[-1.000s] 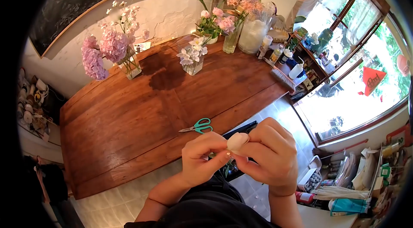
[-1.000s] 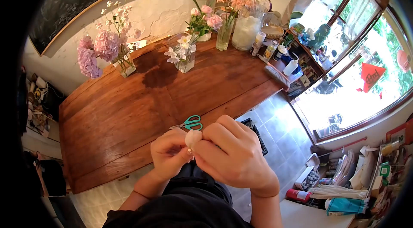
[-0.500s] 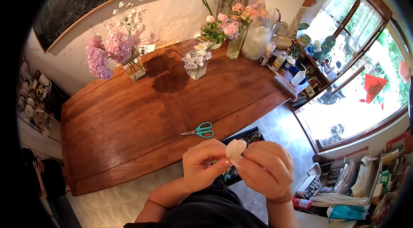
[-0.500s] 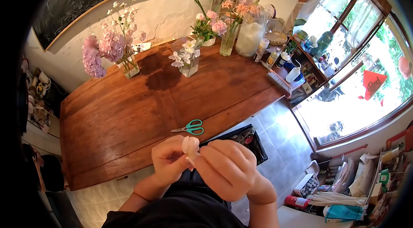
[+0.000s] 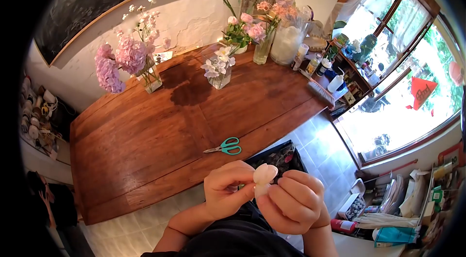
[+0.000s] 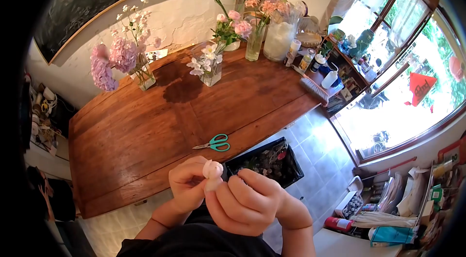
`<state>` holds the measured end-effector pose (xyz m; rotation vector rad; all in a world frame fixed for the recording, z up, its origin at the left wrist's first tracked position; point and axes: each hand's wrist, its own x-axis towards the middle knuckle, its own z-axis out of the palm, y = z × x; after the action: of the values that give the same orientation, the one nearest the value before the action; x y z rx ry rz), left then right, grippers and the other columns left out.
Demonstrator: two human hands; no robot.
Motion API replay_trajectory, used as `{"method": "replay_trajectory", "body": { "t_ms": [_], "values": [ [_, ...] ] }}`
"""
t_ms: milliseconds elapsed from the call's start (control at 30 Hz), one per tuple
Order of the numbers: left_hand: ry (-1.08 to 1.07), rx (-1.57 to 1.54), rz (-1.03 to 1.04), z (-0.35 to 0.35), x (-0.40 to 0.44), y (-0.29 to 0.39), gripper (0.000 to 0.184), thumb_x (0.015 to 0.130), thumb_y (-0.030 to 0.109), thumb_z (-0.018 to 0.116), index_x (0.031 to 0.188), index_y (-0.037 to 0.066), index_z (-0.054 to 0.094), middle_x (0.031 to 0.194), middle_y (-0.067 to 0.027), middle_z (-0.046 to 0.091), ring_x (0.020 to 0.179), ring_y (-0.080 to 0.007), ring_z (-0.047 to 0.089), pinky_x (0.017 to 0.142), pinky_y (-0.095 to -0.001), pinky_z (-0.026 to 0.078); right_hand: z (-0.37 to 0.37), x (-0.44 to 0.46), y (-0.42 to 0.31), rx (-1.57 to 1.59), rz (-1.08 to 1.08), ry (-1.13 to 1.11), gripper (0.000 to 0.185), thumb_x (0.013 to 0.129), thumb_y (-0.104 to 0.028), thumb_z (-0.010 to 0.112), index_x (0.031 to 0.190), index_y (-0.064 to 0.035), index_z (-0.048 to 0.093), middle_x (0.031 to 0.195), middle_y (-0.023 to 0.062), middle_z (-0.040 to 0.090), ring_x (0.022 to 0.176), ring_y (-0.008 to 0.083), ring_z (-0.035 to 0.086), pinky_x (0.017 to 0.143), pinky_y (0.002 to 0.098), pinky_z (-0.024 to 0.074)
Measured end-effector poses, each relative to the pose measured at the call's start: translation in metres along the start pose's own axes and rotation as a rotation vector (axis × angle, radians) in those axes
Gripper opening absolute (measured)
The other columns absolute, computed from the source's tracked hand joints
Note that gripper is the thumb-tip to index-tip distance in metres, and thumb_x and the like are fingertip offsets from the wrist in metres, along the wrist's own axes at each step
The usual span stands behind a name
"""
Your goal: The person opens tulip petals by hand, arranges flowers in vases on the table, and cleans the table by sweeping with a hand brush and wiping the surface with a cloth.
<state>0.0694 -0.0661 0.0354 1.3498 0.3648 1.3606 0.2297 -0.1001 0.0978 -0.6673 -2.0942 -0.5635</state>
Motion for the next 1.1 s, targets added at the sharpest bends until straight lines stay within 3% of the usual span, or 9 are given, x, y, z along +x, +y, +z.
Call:
{"method": "replay_trajectory", "body": {
  "t_ms": [233, 433, 533, 700, 800, 867, 933, 1033, 1100],
  "values": [
    [-0.044, -0.001, 0.042, -0.004, 0.0, -0.006, 0.018, 0.081, -0.004, 0.068, 0.099, -0.006, 0.067, 0.09, -0.0137, 0.064, 0.067, -0.0122, 0.058, 0.053, -0.0219, 0.044, -0.006, -0.008, -0.004, -0.151, -0.092, -0.02, 0.027, 0.065, -0.004, 0.074, 0.088, -0.0147, 0.064, 0.084, -0.0008, 0.049, 0.074, 0.016, 0.048, 0.069, 0.0318, 0.0517],
    [-0.05, -0.04, 0.016, -0.004, 0.003, -0.005, 0.017, 0.083, -0.003, 0.067, 0.099, -0.006, 0.067, 0.091, -0.0134, 0.064, 0.066, -0.0111, 0.058, 0.052, -0.0216, 0.044, -0.009, -0.004, -0.002, -0.239, -0.187, -0.077, 0.025, 0.071, -0.008, 0.072, 0.093, -0.017, 0.065, 0.069, -0.0046, 0.045, 0.069, 0.0126, 0.046, 0.07, 0.0293, 0.051],
    [-0.023, -0.011, -0.057, -0.004, 0.002, -0.003, 0.011, 0.084, 0.002, 0.068, 0.094, -0.004, 0.066, 0.087, -0.0118, 0.065, 0.071, -0.0143, 0.061, 0.06, -0.0235, 0.047, -0.008, -0.003, 0.0, -0.249, -0.229, -0.081, 0.024, 0.072, -0.009, 0.071, 0.094, -0.0173, 0.066, 0.066, -0.0051, 0.044, 0.068, 0.0119, 0.046, 0.071, 0.029, 0.051],
    [-0.003, -0.021, -0.046, -0.004, 0.003, -0.008, 0.011, 0.085, 0.006, 0.068, 0.092, -0.003, 0.066, 0.085, -0.0126, 0.064, 0.069, -0.0154, 0.061, 0.059, -0.0248, 0.048, -0.008, -0.003, -0.001, -0.101, -0.176, -0.051, 0.026, 0.069, -0.005, 0.073, 0.092, -0.0166, 0.066, 0.069, -0.0044, 0.046, 0.067, 0.0117, 0.046, 0.07, 0.0297, 0.0523],
    [-0.006, -0.1, -0.1, -0.008, -0.002, -0.014, 0.01, 0.088, 0.003, 0.064, 0.094, -0.005, 0.066, 0.088, -0.0127, 0.064, 0.069, -0.0137, 0.059, 0.058, -0.0242, 0.046, -0.008, -0.004, 0.001, 0.316, 0.044, 0.123, 0.02, 0.066, 0.001, 0.069, 0.084, -0.0085, 0.069, 0.068, -0.0006, 0.046, 0.065, 0.0159, 0.048, 0.066, 0.0307, 0.0503],
    [-0.035, -0.149, -0.08, -0.012, -0.001, -0.017, 0.011, 0.09, 0.004, 0.061, 0.094, -0.006, 0.065, 0.09, -0.0124, 0.064, 0.07, -0.0127, 0.058, 0.058, -0.0239, 0.045, 0.0, -0.011, 0.006, 0.323, 0.295, 0.282, 0.027, 0.061, 0.001, 0.076, 0.087, -0.0042, 0.069, 0.073, 0.0039, 0.055, 0.064, 0.0206, 0.053, 0.063, 0.0321, 0.05],
    [-0.09, -0.171, 0.022, -0.013, 0.006, -0.018, 0.014, 0.092, 0.008, 0.061, 0.093, -0.005, 0.064, 0.09, -0.012, 0.063, 0.072, -0.0129, 0.057, 0.059, -0.0241, 0.045, -0.002, -0.003, 0.019, 0.397, 0.499, 0.186, 0.034, 0.06, -0.003, 0.081, 0.092, -0.0013, 0.068, 0.08, 0.0066, 0.059, 0.069, 0.0228, 0.055, 0.063, 0.0318, 0.0478],
    [-0.114, -0.197, 0.023, -0.014, 0.008, -0.022, 0.021, 0.096, 0.018, 0.057, 0.096, -0.003, 0.061, 0.091, -0.0115, 0.062, 0.074, -0.0136, 0.057, 0.063, -0.0254, 0.046, 0.011, 0.017, 0.022, 0.686, 0.606, 0.22, 0.034, 0.065, -0.004, 0.079, 0.096, 0.0004, 0.067, 0.087, 0.0084, 0.06, 0.073, 0.0239, 0.056, 0.065, 0.0312, 0.0457],
    [-0.1, -0.159, -0.016, -0.013, 0.006, -0.018, 0.024, 0.098, 0.02, 0.054, 0.096, -0.002, 0.062, 0.088, -0.0099, 0.062, 0.077, -0.0145, 0.059, 0.066, -0.0259, 0.046, 0.017, 0.019, 0.028, 0.707, 0.478, 0.175, 0.033, 0.068, -0.009, 0.079, 0.097, 0.0005, 0.067, 0.089, 0.0101, 0.062, 0.076, 0.0246, 0.057, 0.067, 0.0326, 0.0456]
  ]
}}
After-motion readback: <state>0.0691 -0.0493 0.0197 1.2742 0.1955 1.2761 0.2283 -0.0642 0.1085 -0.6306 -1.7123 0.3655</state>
